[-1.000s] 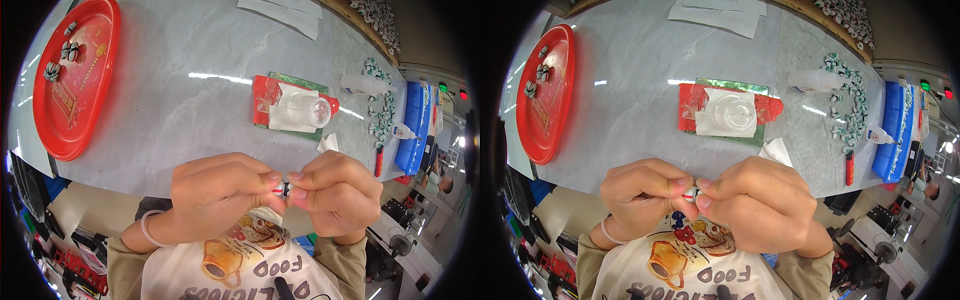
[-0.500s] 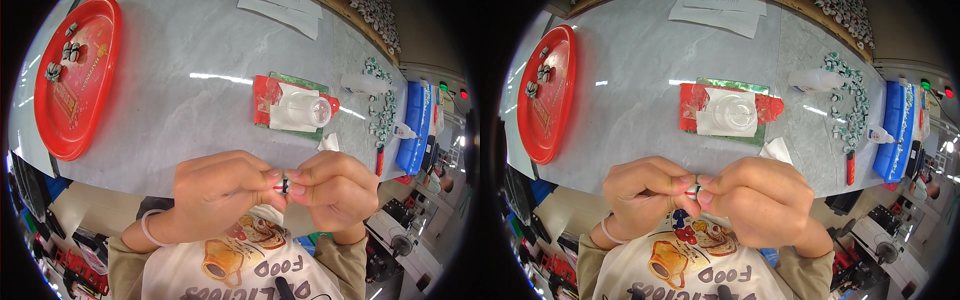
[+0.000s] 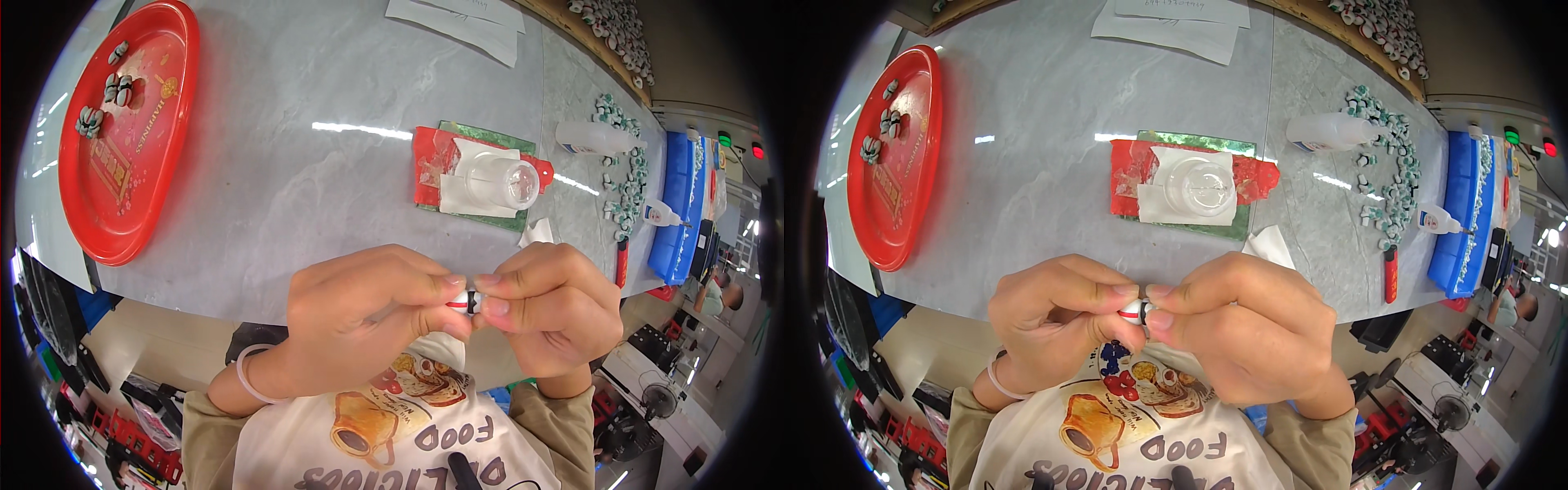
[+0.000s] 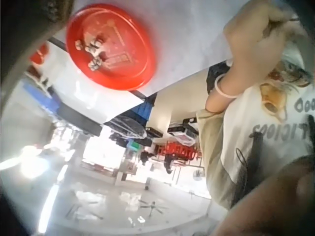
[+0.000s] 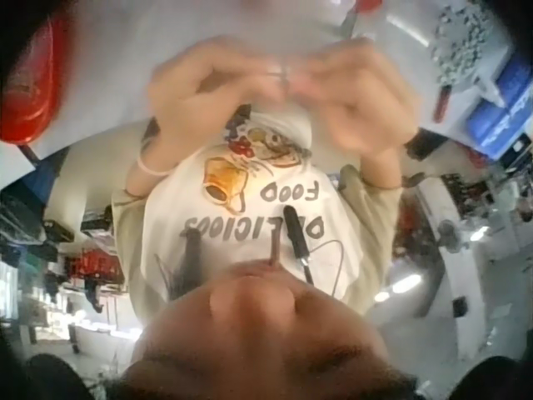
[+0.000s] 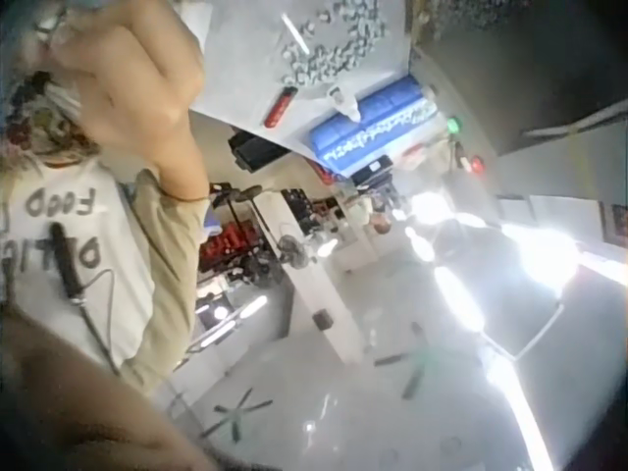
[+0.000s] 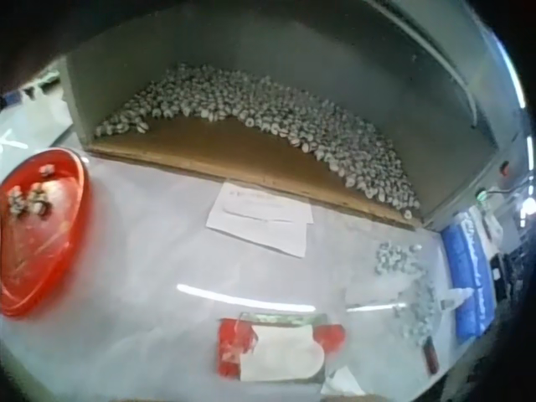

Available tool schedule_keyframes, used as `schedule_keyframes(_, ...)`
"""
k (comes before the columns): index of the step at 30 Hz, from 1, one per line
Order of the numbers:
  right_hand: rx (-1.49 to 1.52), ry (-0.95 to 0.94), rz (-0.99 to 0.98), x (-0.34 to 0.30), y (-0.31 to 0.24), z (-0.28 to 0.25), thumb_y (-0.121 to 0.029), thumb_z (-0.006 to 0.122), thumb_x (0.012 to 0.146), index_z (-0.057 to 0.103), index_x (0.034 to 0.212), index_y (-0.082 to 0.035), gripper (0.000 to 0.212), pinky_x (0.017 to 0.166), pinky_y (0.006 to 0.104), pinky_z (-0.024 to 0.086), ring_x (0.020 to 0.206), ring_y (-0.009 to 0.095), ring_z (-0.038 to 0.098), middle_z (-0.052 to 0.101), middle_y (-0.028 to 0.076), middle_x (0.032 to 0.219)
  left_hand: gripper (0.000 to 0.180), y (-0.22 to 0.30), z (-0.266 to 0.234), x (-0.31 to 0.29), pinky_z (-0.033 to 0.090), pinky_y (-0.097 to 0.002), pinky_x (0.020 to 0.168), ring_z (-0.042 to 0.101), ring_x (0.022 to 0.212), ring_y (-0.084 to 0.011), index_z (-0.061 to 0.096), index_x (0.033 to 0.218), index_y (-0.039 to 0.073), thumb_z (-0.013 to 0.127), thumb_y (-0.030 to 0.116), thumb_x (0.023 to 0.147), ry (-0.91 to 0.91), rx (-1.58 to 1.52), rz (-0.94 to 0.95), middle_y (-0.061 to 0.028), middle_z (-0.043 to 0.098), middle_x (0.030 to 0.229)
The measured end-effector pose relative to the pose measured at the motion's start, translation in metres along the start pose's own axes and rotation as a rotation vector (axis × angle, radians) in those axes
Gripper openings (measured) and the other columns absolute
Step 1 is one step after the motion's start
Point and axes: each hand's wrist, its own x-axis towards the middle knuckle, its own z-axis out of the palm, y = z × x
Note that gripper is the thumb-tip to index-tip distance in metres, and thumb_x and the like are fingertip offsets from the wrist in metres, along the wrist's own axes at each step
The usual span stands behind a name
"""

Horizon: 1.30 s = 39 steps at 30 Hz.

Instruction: Assembling small plastic electronic components at a workbench.

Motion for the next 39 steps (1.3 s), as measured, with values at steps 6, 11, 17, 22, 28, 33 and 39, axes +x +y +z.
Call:
schedule_keyframes(6, 0.021, -0.008, 0.008, -0.003, 0.002, -0.002, 0.006, 0.068, 0.061, 0.065, 0.072, 0.0, 0.012, 0.047, 0.0239, 0.046, 0.055, 0.017, 0.06, 0.062, 0.011, 0.072, 0.019, 0.001, -0.001, 0.0, 0.05, -0.0253, 0.052, 0.064, 0.062, -0.0186, 0.064, 0.081, -0.001, 0.075, 0.005, 0.068, -0.016, 0.105, 0.004, -0.0103, 0.065, 0.073)
schedule_keyframes(11, 0.015, -0.031, 0.069, 0.005, -0.006, -0.005, 0.002, 0.07, 0.067, 0.064, 0.08, -0.002, 0.015, 0.05, 0.0255, 0.046, 0.06, 0.018, 0.06, 0.062, 0.01, 0.073, 0.025, 0.001, -0.006, 0.005, 0.048, -0.0253, 0.058, 0.06, 0.068, -0.0156, 0.06, 0.088, -0.004, 0.073, 0.013, 0.075, -0.116, 0.193, 0.133, -0.0127, 0.063, 0.079)
schedule_keyframes(17, 0.034, -0.238, 0.238, -0.003, 0.0, -0.015, -0.022, 0.069, 0.079, 0.058, 0.079, 0.0, 0.025, 0.051, 0.0291, 0.044, 0.057, 0.021, 0.056, 0.057, 0.01, 0.069, 0.022, 0.003, -0.002, 0.006, 0.046, -0.0308, 0.056, 0.059, 0.063, -0.0245, 0.061, 0.085, 0.0, 0.073, 0.007, 0.069, -0.124, 0.353, 0.198, -0.0109, 0.063, 0.076)
schedule_keyframes(22, 0.049, -0.235, 0.246, -0.01, 0.002, -0.011, -0.016, 0.063, 0.082, 0.06, 0.08, -0.001, 0.016, 0.049, 0.0324, 0.04, 0.055, 0.024, 0.054, 0.057, 0.01, 0.068, 0.029, 0.001, 0.002, 0.0, 0.045, -0.0329, 0.053, 0.057, 0.061, -0.0264, 0.059, 0.089, 0.001, 0.075, 0.009, 0.067, -0.158, 0.438, 0.239, -0.011, 0.062, 0.077)
schedule_keyframes(28, 0.134, -0.225, 0.353, -0.012, -0.012, -0.013, -0.013, 0.058, 0.084, 0.059, 0.078, -0.001, 0.013, 0.051, 0.0349, 0.041, 0.056, 0.03, 0.053, 0.055, 0.013, 0.064, 0.025, -0.004, 0.003, -0.006, 0.044, -0.0334, 0.052, 0.056, 0.059, -0.0271, 0.056, 0.088, 0.002, 0.071, 0.008, 0.07, -0.193, 0.621, 0.423, -0.0102, 0.06, 0.076)
schedule_keyframes(33, 0.245, -0.342, 0.402, -0.02, -0.007, -0.013, -0.02, 0.049, 0.089, 0.053, 0.074, -0.001, 0.025, 0.055, 0.0396, 0.04, 0.06, 0.036, 0.052, 0.051, 0.017, 0.063, 0.019, -0.013, 0.007, -0.008, 0.042, -0.0343, 0.05, 0.052, 0.056, -0.0257, 0.055, 0.085, 0.002, 0.066, 0.013, 0.074, -0.192, 0.806, 0.63, -0.0094, 0.055, 0.071)
schedule_keyframes(39, 0.212, -0.227, 0.388, -0.029, -0.011, -0.004, -0.022, 0.051, 0.089, 0.056, 0.072, -0.001, 0.028, 0.056, 0.0416, 0.042, 0.064, 0.036, 0.056, 0.059, 0.016, 0.069, 0.02, -0.009, 0.009, -0.009, 0.031, -0.0336, 0.044, 0.042, 0.048, -0.0248, 0.054, 0.077, 0.003, 0.054, 0.021, 0.085, -0.167, 0.963, 0.681, -0.0084, 0.046, 0.062)
